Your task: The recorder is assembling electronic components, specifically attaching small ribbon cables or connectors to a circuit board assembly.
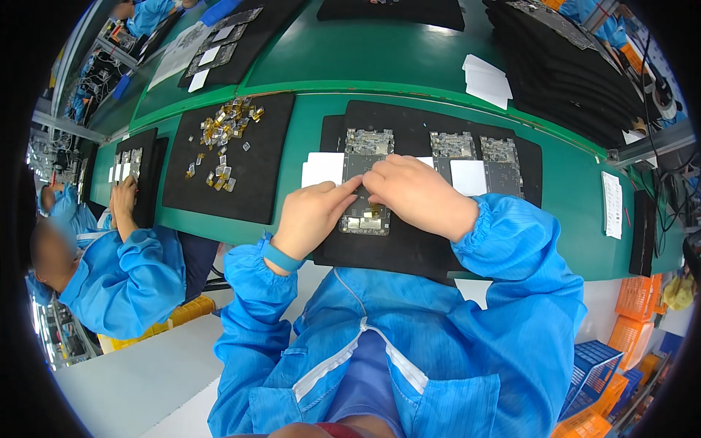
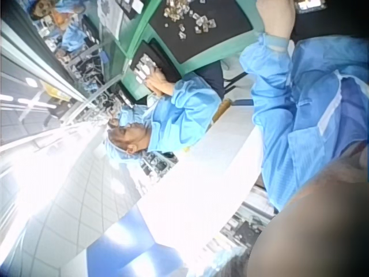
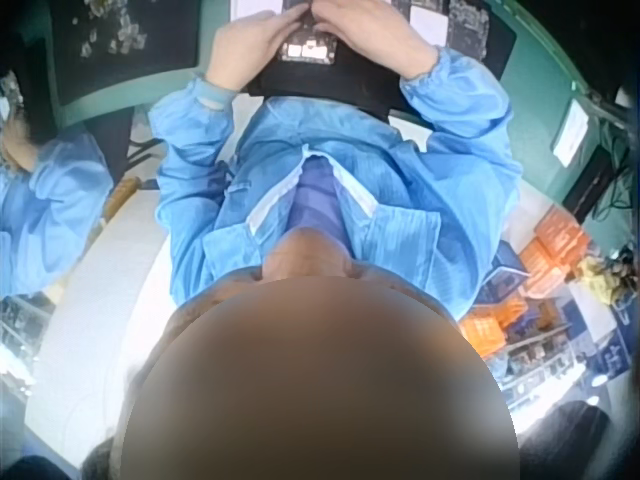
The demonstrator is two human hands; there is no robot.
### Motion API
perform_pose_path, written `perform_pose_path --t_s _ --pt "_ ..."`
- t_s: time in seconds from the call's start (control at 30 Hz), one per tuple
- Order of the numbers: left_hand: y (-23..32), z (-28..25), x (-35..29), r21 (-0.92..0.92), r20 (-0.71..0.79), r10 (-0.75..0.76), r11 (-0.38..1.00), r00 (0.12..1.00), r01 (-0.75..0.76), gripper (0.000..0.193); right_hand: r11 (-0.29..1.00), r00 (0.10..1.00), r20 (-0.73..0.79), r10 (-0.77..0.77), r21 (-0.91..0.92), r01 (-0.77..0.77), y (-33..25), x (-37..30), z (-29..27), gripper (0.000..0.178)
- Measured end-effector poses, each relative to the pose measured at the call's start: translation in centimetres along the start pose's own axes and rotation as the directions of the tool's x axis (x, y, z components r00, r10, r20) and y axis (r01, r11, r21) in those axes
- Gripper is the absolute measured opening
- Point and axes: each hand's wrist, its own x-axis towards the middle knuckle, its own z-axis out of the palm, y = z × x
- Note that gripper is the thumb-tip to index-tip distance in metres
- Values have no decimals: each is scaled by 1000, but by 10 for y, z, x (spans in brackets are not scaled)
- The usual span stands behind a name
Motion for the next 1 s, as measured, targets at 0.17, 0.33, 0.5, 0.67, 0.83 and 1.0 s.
perform_pose_path --t_s 0.17,0.33,0.5,0.67,0.83,1.0 --pt "-3 6 2 93 -24 59 994 998 -57 36 998 999 -7 -43 37 43 2 -3 10 17" --pt "-3 13 -2 114 -39 56 992 998 -51 37 989 996 66 -67 138 57 -1 -8 13 18" --pt "-1 11 -2 102 -12 43 994 999 -41 34 985 988 -27 -153 79 155 6 2 1 17" --pt "-6 18 -4 108 -14 40 993 999 -38 34 981 982 -32 -187 42 188 7 8 4 17" --pt "-2 14 -3 101 -8 19 995 1000 -18 33 979 981 50 -187 88 182 9 5 8 16" --pt "-2 18 -5 72 -47 18 997 999 -15 37 982 984 111 -140 142 123 13 6 11 15"
